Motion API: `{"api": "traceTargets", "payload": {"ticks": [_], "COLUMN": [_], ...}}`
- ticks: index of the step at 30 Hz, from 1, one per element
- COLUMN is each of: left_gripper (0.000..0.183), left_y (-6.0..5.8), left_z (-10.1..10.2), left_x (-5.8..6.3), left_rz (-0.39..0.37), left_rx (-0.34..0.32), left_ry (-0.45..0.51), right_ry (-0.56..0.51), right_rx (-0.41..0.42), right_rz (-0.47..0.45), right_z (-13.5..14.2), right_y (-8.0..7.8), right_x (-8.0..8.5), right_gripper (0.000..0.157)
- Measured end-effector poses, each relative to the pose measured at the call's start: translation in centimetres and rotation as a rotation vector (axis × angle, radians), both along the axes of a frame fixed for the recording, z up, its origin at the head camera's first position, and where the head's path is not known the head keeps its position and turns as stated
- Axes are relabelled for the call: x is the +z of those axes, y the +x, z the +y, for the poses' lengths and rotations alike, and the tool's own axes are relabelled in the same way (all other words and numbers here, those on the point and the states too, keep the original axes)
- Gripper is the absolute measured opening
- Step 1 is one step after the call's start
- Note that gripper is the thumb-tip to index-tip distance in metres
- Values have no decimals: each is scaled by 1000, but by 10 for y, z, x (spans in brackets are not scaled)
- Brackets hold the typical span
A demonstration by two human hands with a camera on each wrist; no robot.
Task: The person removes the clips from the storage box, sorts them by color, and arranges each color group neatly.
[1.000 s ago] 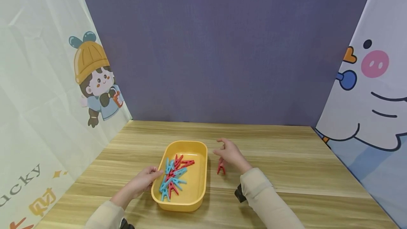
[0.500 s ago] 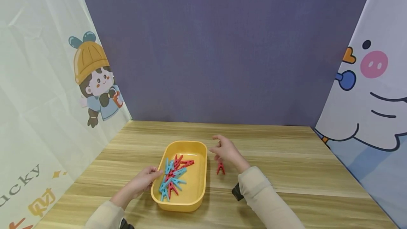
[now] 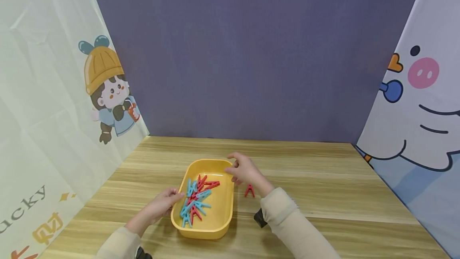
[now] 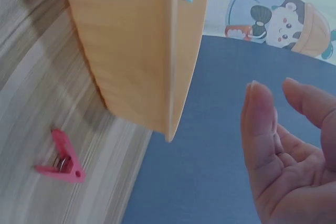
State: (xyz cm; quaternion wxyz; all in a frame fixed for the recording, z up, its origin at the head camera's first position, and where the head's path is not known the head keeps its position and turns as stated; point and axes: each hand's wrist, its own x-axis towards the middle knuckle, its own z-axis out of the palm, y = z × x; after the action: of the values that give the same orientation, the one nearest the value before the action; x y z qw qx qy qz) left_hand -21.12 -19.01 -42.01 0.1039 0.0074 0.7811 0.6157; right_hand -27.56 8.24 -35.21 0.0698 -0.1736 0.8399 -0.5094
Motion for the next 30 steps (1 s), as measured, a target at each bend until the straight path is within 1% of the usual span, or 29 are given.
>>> {"api": "traceTargets", "payload": {"ticks": [6, 14, 21, 26, 30], "left_gripper": [23, 24, 24, 24, 23], "left_y": [0, -1, -1, -2, -2], "left_z": [0, -1, -2, -2, -3], "left_x": [0, -1, -2, -3, -3], "left_rz": [2, 4, 2, 0, 0], "left_rx": [-2, -8, -12, -21, -27], "left_ry": [-4, -3, 4, 16, 25], "right_ry": [-1, 6, 11, 21, 27], "right_rx": [62, 138, 214, 244, 263], "right_rz": [29, 47, 57, 35, 35], "right_z": [-11, -27, -43, -53, -60], "right_y": [6, 13, 20, 25, 30], "right_x": [1, -2, -9, -16, -23], "right_gripper": [42, 41, 40, 35, 31]}}
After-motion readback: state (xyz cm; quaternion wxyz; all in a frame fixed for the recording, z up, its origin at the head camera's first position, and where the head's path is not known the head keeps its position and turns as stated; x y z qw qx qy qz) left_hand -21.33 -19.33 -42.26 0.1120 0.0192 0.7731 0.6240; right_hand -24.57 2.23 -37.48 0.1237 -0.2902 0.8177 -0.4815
